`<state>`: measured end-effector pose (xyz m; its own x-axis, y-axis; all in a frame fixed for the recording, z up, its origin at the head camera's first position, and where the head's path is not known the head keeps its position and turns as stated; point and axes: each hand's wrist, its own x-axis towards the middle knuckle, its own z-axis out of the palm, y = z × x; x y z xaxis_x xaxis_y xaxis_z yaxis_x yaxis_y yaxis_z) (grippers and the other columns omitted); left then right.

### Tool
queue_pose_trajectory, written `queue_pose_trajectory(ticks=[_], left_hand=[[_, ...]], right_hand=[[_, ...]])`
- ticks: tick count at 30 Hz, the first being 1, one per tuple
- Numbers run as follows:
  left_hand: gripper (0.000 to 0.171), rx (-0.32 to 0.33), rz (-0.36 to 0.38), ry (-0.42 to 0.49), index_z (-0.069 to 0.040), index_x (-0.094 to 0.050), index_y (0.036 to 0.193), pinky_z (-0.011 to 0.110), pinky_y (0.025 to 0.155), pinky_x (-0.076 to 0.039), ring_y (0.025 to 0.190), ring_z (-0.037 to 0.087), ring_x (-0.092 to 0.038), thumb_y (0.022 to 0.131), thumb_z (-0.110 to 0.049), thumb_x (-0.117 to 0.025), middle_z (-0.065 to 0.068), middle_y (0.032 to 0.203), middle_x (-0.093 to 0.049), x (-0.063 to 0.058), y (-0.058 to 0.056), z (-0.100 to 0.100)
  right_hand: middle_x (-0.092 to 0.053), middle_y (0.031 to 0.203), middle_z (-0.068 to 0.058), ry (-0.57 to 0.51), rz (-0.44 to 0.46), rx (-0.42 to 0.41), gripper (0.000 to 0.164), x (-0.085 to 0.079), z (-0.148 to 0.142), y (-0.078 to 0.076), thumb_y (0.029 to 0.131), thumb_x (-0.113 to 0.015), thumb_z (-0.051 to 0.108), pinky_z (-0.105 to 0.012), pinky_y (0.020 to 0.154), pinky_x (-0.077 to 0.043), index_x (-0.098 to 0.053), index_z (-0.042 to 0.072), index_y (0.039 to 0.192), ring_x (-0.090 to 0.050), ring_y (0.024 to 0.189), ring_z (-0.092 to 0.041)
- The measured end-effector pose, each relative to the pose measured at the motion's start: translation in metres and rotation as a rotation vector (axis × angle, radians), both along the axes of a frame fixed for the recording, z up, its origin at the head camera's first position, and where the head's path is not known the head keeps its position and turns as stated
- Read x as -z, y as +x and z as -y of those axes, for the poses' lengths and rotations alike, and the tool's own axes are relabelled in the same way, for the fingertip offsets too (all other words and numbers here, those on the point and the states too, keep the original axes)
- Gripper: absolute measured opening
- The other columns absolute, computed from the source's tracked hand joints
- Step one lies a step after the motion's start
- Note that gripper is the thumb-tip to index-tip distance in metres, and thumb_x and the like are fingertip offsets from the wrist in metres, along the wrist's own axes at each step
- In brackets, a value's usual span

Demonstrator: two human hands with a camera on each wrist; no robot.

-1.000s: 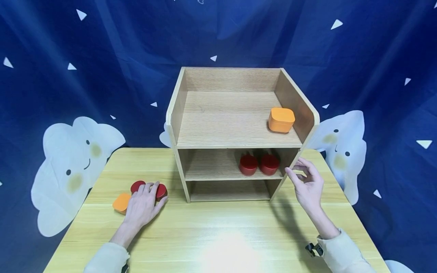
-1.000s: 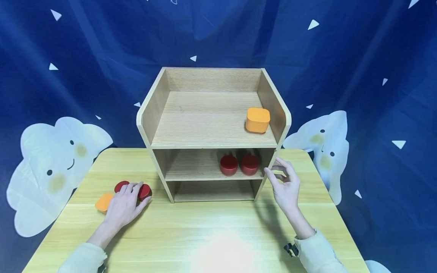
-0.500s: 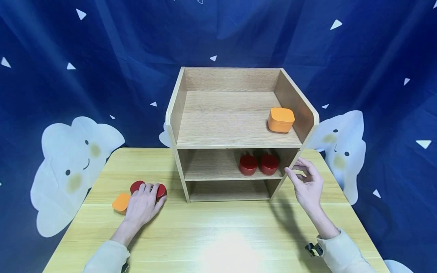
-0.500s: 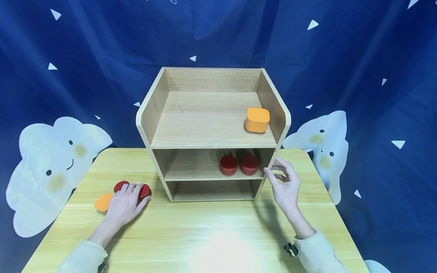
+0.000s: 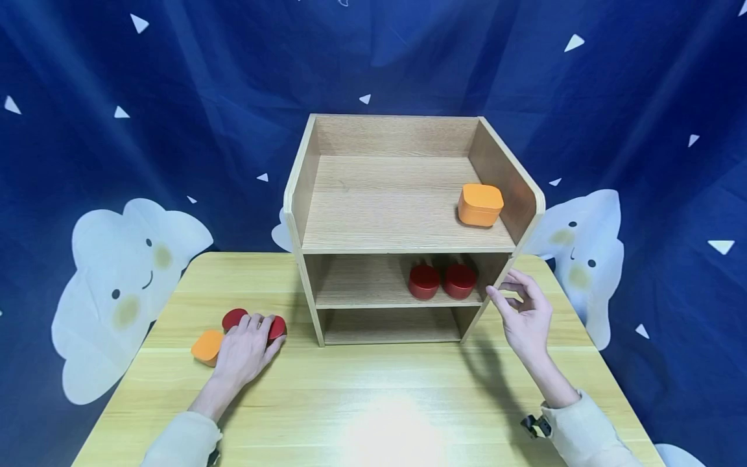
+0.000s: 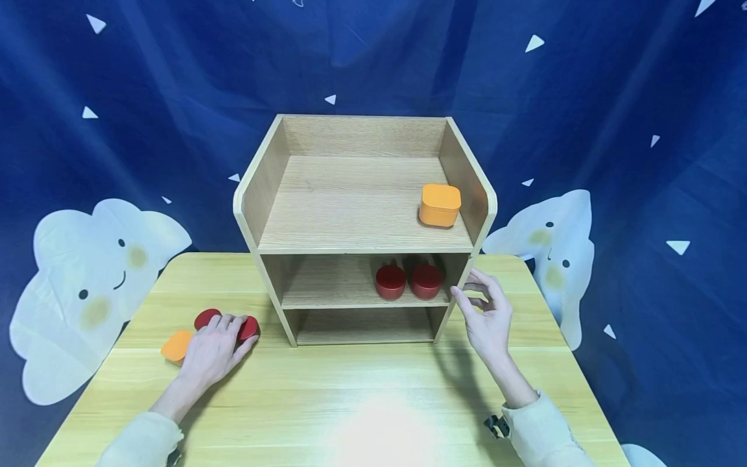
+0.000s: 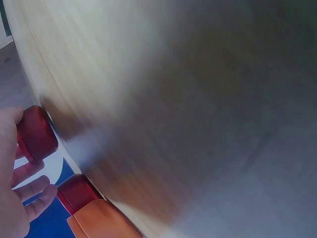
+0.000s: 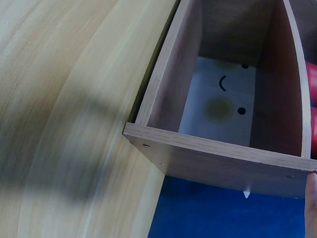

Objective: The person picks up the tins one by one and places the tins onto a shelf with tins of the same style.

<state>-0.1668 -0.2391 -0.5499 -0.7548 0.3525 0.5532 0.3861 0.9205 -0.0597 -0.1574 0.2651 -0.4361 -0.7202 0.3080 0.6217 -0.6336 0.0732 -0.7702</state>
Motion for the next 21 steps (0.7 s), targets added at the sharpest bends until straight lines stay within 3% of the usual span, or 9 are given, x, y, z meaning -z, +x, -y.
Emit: queue_pose_trajectory(ticks=[8,21], left_hand=[[0.051,0.020,-0.023,0.014,-0.001,-0.070,0.115,0.046,0.063,-0.058,0.088,0.038,-0.065,0.084,-0.041,-0.079,0.021,0.100,-0.072,-0.003,0.005,-0.003],[0.049,0.071,-0.061,0.058,-0.002,-0.072,0.114,0.045,0.064,-0.060,0.085,0.035,-0.066,0.083,-0.040,-0.076,0.017,0.098,-0.072,-0.011,0.023,-0.014]], right_hand=[[-0.076,0.104,0.007,0.000,-0.001,-0.003,0.044,0.002,0.000,-0.001,0.081,-0.068,-0.028,-0.011,0.070,-0.057,-0.070,-0.009,0.120,-0.073,0.091,-0.002],[-0.076,0.105,0.008,-0.001,0.013,0.004,0.043,-0.001,0.001,0.002,0.081,-0.068,-0.028,-0.012,0.070,-0.058,-0.070,-0.010,0.120,-0.074,0.091,-0.002]])
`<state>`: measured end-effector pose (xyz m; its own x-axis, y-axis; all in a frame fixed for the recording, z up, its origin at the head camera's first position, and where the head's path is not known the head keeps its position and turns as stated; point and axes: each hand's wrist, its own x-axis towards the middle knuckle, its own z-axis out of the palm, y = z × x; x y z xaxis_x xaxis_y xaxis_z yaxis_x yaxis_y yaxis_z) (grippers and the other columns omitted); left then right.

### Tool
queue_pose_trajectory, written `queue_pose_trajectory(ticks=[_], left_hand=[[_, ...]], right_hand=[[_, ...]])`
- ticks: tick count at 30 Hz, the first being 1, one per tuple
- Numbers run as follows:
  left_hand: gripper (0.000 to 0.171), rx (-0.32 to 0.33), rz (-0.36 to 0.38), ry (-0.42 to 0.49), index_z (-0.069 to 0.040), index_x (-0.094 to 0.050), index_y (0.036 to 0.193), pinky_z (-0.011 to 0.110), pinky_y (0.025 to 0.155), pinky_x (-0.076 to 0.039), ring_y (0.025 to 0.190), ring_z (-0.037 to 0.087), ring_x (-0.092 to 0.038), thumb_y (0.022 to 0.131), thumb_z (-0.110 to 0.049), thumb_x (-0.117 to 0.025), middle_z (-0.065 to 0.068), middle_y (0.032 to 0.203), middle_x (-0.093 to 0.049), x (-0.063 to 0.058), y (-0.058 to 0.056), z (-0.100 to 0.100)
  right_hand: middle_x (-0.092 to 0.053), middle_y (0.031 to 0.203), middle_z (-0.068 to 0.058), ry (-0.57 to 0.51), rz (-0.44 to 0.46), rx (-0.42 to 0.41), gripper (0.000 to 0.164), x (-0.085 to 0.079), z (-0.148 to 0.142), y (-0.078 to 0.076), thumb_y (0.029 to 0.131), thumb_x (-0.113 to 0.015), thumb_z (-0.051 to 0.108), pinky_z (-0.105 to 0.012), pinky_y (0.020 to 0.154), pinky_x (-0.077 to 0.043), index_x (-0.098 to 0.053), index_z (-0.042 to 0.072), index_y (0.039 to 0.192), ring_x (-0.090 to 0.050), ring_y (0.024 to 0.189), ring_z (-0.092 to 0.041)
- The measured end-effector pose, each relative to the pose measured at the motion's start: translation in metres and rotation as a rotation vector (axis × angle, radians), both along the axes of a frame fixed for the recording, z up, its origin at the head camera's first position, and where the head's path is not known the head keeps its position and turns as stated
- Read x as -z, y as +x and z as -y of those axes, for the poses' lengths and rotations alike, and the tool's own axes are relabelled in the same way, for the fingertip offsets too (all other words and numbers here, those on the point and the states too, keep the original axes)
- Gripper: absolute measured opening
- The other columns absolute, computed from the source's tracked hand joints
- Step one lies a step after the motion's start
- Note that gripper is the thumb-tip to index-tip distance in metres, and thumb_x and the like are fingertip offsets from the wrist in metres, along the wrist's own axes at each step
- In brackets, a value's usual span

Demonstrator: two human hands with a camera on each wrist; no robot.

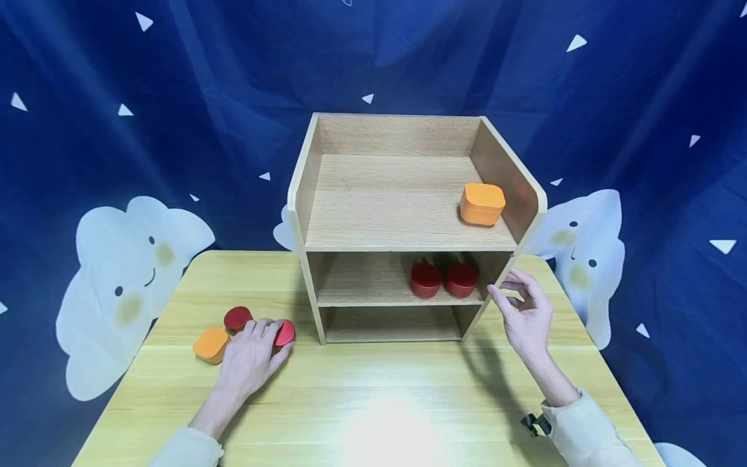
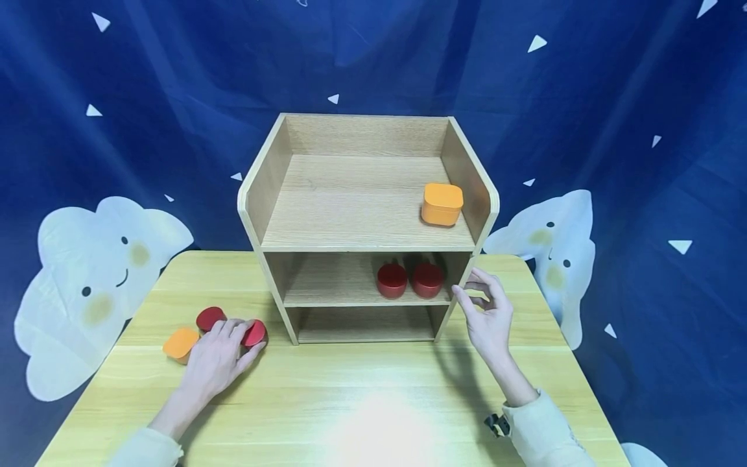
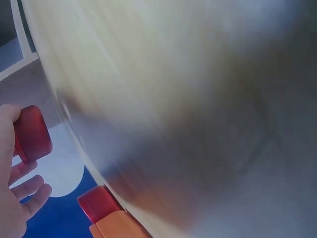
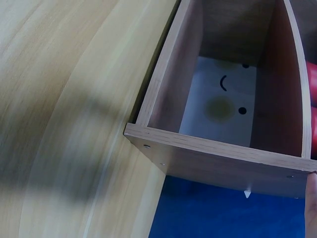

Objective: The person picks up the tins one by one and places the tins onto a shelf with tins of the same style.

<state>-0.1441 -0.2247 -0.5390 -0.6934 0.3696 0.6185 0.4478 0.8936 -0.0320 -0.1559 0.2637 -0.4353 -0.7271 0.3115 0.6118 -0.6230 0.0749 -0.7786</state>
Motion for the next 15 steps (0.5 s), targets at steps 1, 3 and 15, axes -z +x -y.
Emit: queue_pose_trajectory(ticks=[1,3,15], left_hand=[[0.049,0.004,-0.003,0.007,-0.002,-0.072,0.114,0.045,0.064,-0.060,0.084,0.035,-0.066,0.083,-0.040,-0.076,0.017,0.098,-0.072,-0.001,0.001,-0.001],[0.048,0.010,-0.008,0.021,-0.003,-0.072,0.113,0.045,0.063,-0.060,0.084,0.035,-0.066,0.083,-0.040,-0.075,0.017,0.097,-0.072,-0.002,0.003,-0.003],[0.048,0.015,-0.021,0.049,-0.007,-0.074,0.114,0.042,0.065,-0.060,0.086,0.031,-0.068,0.085,-0.045,-0.071,0.012,0.099,-0.074,-0.008,0.012,-0.020]], right_hand=[[-0.076,0.105,0.008,-0.002,0.004,0.003,0.042,0.000,0.000,0.000,0.081,-0.068,-0.028,-0.012,0.070,-0.058,-0.068,-0.012,0.120,-0.074,0.090,-0.002],[-0.075,0.105,0.010,0.012,0.021,0.023,0.042,0.000,0.000,0.000,0.081,-0.068,-0.028,-0.012,0.070,-0.058,-0.067,-0.014,0.120,-0.074,0.091,-0.001],[-0.076,0.104,0.008,-0.001,-0.003,0.005,0.043,0.001,0.000,0.000,0.081,-0.068,-0.028,-0.011,0.069,-0.058,-0.070,-0.010,0.120,-0.074,0.090,-0.002]])
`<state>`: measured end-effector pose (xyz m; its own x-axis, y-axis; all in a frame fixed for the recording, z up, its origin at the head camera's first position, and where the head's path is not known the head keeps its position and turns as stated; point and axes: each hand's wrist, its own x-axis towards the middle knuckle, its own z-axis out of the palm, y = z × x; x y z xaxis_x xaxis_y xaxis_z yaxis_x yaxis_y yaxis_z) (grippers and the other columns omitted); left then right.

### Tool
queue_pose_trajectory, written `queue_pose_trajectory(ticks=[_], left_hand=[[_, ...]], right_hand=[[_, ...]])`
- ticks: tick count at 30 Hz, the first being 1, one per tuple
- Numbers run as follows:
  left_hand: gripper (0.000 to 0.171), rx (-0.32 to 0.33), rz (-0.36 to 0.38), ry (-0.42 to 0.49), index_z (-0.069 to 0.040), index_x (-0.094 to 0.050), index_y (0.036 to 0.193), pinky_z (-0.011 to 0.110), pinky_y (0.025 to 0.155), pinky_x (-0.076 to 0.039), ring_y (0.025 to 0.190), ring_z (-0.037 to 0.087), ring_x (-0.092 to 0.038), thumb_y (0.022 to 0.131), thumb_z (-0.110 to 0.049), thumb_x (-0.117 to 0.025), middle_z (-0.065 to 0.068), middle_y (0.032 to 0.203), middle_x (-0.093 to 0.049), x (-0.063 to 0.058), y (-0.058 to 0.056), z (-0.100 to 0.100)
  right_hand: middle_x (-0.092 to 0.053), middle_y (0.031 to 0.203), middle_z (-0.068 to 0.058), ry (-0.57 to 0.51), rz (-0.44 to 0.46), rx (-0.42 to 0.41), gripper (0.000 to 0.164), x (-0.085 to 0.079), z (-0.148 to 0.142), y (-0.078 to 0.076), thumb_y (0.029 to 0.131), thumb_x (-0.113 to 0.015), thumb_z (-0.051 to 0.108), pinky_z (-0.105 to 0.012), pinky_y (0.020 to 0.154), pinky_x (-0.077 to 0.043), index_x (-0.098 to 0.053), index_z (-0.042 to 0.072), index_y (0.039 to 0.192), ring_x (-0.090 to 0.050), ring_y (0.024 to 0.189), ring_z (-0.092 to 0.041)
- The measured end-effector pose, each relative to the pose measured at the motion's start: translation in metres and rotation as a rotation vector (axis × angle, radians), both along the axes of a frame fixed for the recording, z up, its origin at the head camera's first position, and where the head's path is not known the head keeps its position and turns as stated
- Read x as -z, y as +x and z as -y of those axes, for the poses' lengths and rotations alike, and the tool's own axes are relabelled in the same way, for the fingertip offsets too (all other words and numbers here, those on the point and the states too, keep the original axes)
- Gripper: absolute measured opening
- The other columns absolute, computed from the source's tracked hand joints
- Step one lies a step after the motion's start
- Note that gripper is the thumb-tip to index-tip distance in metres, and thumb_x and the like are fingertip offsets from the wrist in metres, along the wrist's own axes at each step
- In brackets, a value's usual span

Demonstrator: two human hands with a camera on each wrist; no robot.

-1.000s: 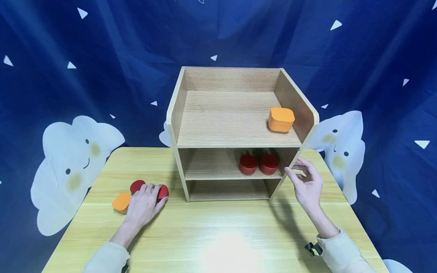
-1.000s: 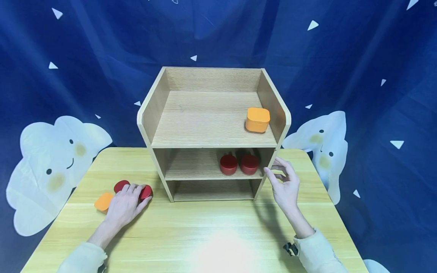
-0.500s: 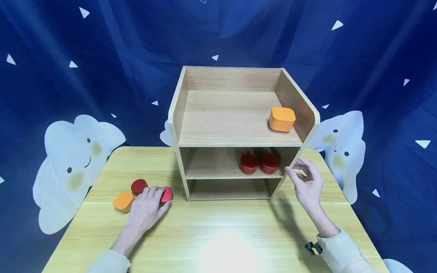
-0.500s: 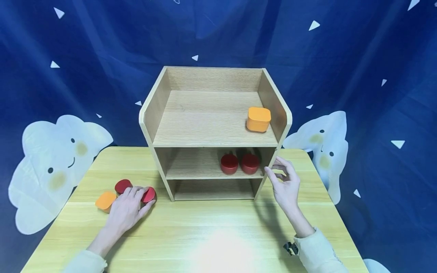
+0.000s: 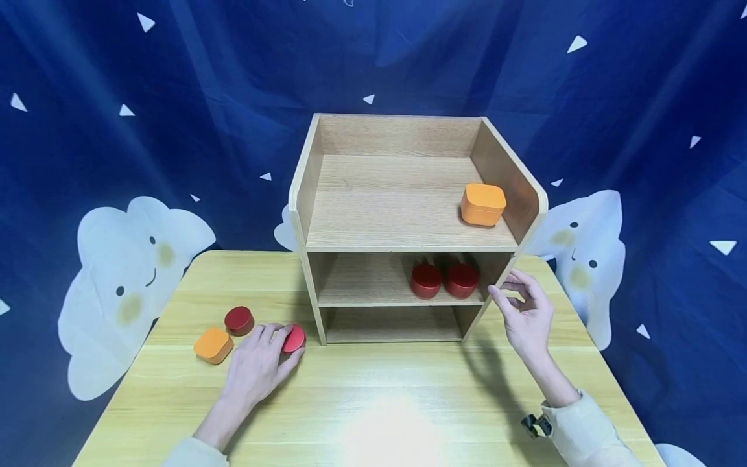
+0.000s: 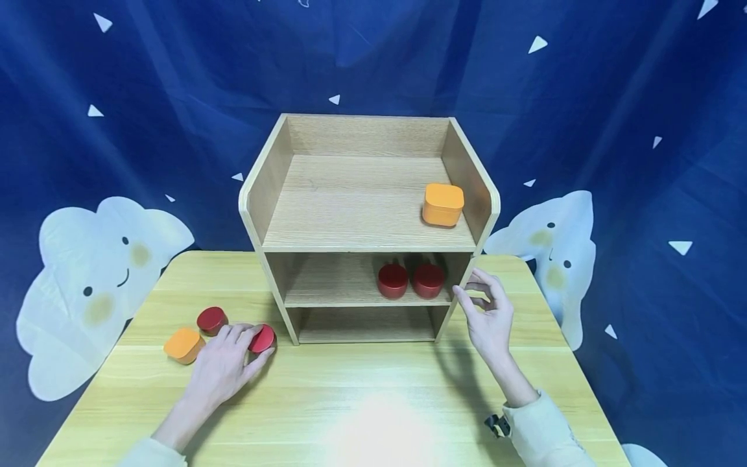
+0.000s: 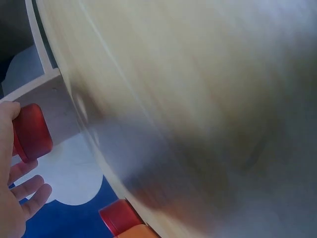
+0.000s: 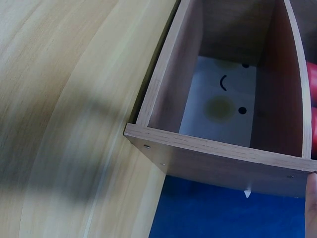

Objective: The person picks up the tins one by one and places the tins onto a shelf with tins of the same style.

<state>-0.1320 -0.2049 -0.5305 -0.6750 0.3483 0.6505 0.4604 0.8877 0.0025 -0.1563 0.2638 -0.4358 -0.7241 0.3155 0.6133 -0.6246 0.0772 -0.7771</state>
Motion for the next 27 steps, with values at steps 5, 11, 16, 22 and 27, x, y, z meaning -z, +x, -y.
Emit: queue_pose_trajectory(ticks=[5,11,16,22,27], left_hand=[[0.048,0.018,-0.018,0.021,-0.007,-0.075,0.113,0.041,0.064,-0.060,0.086,0.031,-0.068,0.092,-0.049,-0.065,0.011,0.100,-0.075,-0.002,0.004,-0.008],[0.048,0.036,-0.030,0.027,-0.009,-0.075,0.114,0.041,0.063,-0.059,0.087,0.030,-0.068,0.093,-0.050,-0.064,0.010,0.101,-0.075,-0.005,0.008,-0.018],[0.047,0.057,-0.037,0.029,-0.009,-0.075,0.115,0.041,0.063,-0.059,0.087,0.030,-0.068,0.089,-0.047,-0.067,0.009,0.100,-0.074,-0.010,0.010,-0.025],[0.047,0.064,-0.008,0.031,-0.011,-0.074,0.116,0.039,0.064,-0.060,0.089,0.028,-0.069,0.086,-0.047,-0.072,0.007,0.102,-0.074,-0.013,0.014,-0.034],[0.047,0.071,0.022,0.019,-0.012,-0.075,0.116,0.038,0.066,-0.061,0.091,0.025,-0.069,0.086,-0.048,-0.073,0.005,0.103,-0.074,-0.014,0.017,-0.039]], right_hand=[[-0.076,0.105,0.005,-0.026,-0.021,-0.031,0.043,0.001,0.000,-0.001,0.081,-0.068,-0.028,-0.011,0.070,-0.057,-0.070,-0.010,0.120,-0.074,0.091,-0.004],[-0.076,0.104,0.006,-0.024,-0.010,-0.021,0.043,0.001,0.000,-0.001,0.080,-0.068,-0.028,-0.011,0.070,-0.057,-0.070,-0.010,0.119,-0.074,0.090,-0.003],[-0.075,0.103,0.007,-0.017,-0.004,-0.014,0.043,0.000,0.000,-0.001,0.081,-0.068,-0.028,-0.012,0.070,-0.058,-0.070,-0.009,0.119,-0.074,0.090,-0.003],[-0.076,0.103,0.005,-0.038,-0.006,-0.029,0.044,-0.001,0.001,0.000,0.080,-0.068,-0.028,-0.012,0.070,-0.058,-0.071,-0.009,0.119,-0.074,0.091,-0.003],[-0.076,0.103,0.005,-0.040,-0.007,-0.033,0.044,-0.001,0.001,0.001,0.080,-0.068,-0.029,-0.012,0.070,-0.058,-0.071,-0.009,0.119,-0.074,0.090,-0.003]])
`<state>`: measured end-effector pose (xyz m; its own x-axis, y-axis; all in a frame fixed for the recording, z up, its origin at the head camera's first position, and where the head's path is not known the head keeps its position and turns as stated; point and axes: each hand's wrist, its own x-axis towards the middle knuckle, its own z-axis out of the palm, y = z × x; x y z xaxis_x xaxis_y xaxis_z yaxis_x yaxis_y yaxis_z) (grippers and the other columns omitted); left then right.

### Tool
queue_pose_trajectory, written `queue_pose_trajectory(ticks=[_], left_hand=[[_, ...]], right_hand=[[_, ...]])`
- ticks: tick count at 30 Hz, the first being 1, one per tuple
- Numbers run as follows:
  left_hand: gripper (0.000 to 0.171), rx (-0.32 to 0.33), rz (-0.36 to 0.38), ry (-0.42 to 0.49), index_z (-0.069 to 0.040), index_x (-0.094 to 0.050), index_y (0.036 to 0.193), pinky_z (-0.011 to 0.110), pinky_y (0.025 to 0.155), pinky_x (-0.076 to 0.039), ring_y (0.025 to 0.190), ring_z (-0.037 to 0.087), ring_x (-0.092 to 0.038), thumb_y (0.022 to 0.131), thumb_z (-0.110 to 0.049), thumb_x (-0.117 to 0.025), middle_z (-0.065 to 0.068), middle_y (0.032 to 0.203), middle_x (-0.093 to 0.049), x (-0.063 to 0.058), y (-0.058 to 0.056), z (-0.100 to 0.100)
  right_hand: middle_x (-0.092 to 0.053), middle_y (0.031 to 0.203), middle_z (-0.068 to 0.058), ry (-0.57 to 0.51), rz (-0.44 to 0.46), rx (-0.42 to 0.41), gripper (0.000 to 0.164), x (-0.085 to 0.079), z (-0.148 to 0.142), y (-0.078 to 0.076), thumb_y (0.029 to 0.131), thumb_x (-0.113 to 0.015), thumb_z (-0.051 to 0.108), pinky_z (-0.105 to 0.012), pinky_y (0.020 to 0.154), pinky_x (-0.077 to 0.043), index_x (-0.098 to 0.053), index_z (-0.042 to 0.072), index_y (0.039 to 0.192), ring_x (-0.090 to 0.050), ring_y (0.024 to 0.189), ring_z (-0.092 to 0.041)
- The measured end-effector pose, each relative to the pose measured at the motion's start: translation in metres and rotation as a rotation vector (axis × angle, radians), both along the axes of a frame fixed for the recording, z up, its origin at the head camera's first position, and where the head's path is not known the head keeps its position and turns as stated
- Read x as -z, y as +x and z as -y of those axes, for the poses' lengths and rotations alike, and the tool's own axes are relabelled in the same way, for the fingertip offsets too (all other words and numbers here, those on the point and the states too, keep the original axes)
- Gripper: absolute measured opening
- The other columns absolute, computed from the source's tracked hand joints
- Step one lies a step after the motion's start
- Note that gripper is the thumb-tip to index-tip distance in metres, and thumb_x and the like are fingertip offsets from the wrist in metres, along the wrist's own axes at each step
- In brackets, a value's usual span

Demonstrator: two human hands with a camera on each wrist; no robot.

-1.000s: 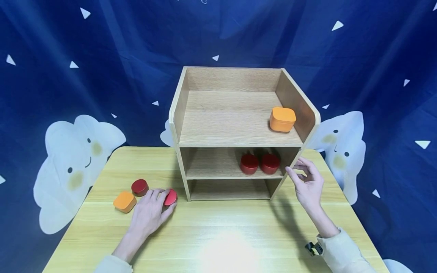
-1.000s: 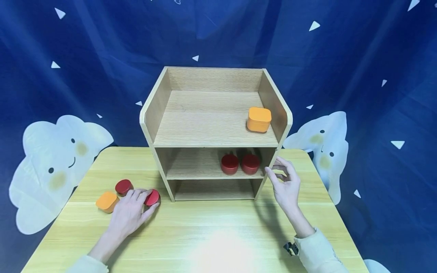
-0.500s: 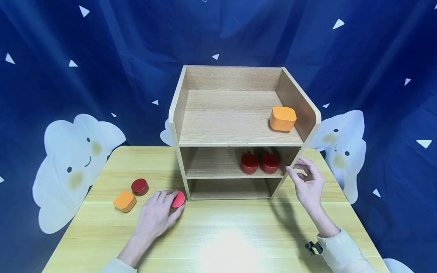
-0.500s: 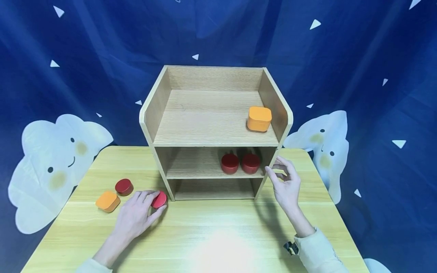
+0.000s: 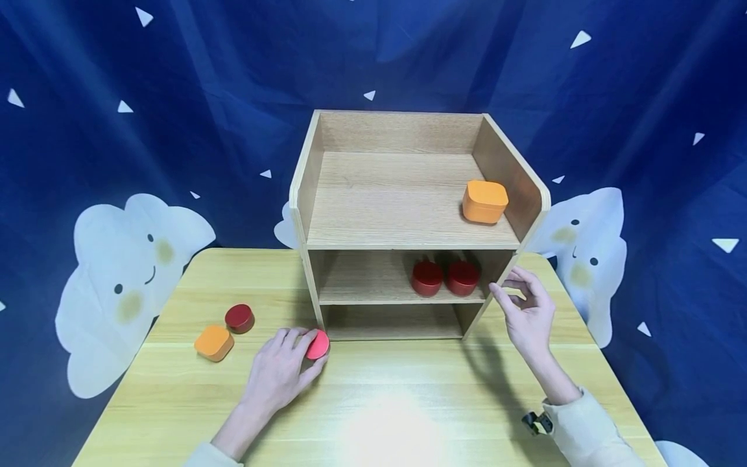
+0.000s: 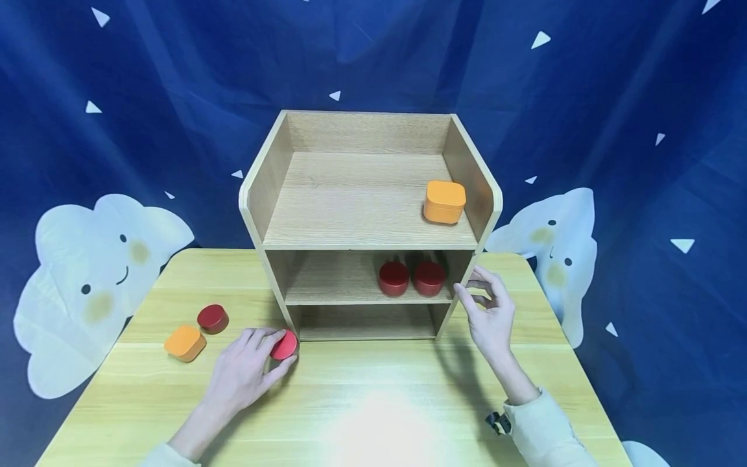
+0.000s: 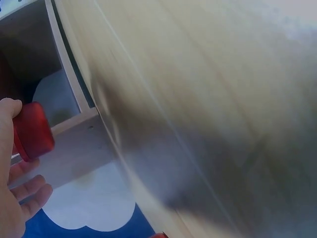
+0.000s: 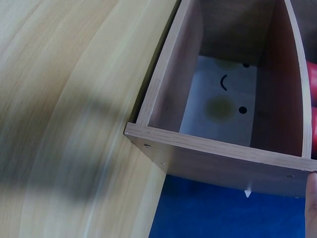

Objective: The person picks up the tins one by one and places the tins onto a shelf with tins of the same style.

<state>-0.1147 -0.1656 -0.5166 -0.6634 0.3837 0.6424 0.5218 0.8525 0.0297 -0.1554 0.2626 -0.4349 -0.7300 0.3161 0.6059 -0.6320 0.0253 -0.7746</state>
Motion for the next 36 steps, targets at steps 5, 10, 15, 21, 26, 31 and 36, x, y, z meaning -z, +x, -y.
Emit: queue_pose_trajectory(ticks=[5,10,15,21,26,31,36], left_hand=[[0.047,0.027,-0.013,-0.007,-0.011,-0.075,0.115,0.037,0.065,-0.061,0.090,0.024,-0.068,0.083,-0.046,-0.076,0.006,0.103,-0.073,-0.001,0.002,-0.004],[0.048,0.056,-0.035,0.012,-0.011,-0.075,0.116,0.037,0.067,-0.062,0.091,0.025,-0.068,0.081,-0.044,-0.079,0.006,0.105,-0.073,-0.005,0.002,-0.011],[0.048,0.075,-0.061,0.040,-0.011,-0.076,0.116,0.037,0.068,-0.062,0.093,0.025,-0.069,0.079,-0.041,-0.080,0.006,0.105,-0.074,-0.010,0.001,-0.021],[0.048,0.089,-0.081,0.063,-0.012,-0.076,0.116,0.037,0.069,-0.063,0.093,0.025,-0.070,0.079,-0.041,-0.081,0.006,0.106,-0.075,-0.017,0.000,-0.033],[0.047,0.094,-0.083,0.086,-0.012,-0.076,0.116,0.036,0.069,-0.063,0.094,0.023,-0.069,0.079,-0.041,-0.082,0.006,0.107,-0.075,-0.022,0.000,-0.043],[0.048,0.103,-0.093,0.101,-0.012,-0.076,0.115,0.035,0.067,-0.062,0.093,0.022,-0.069,0.076,-0.040,-0.085,0.005,0.107,-0.075,-0.026,0.000,-0.052],[0.049,0.113,-0.128,0.123,-0.012,-0.077,0.114,0.034,0.067,-0.063,0.092,0.022,-0.070,0.074,-0.038,-0.088,0.005,0.107,-0.075,-0.029,-0.002,-0.060]], right_hand=[[-0.076,0.102,0.008,0.018,0.024,0.031,0.043,0.000,0.000,0.001,0.079,-0.066,-0.030,-0.012,0.069,-0.058,-0.067,-0.015,0.119,-0.074,0.090,-0.002],[-0.076,0.102,0.009,0.028,0.033,0.047,0.042,0.000,0.000,0.000,0.080,-0.067,-0.030,-0.012,0.069,-0.058,-0.066,-0.017,0.120,-0.074,0.090,-0.002],[-0.077,0.103,0.008,0.026,0.009,0.030,0.044,0.001,0.000,0.000,0.080,-0.067,-0.029,-0.012,0.069,-0.058,-0.069,-0.012,0.120,-0.074,0.090,-0.002],[-0.076,0.104,0.006,0.012,-0.011,0.006,0.044,0.002,0.000,-0.001,0.080,-0.066,-0.030,-0.012,0.070,-0.058,-0.070,-0.010,0.120,-0.074,0.091,-0.004],[-0.076,0.104,0.006,0.014,-0.007,0.015,0.045,0.001,0.000,-0.001,0.080,-0.067,-0.029,-0.012,0.070,-0.058,-0.071,-0.008,0.120,-0.074,0.091,-0.004],[-0.076,0.104,0.003,-0.001,-0.016,0.001,0.044,0.001,0.000,-0.002,0.080,-0.067,-0.030,-0.012,0.070,-0.058,-0.070,-0.010,0.120,-0.074,0.090,-0.005],[-0.076,0.103,0.005,0.015,-0.001,0.025,0.044,0.002,0.000,-0.002,0.080,-0.067,-0.029,-0.013,0.070,-0.059,-0.070,-0.010,0.119,-0.074,0.090,-0.003]])
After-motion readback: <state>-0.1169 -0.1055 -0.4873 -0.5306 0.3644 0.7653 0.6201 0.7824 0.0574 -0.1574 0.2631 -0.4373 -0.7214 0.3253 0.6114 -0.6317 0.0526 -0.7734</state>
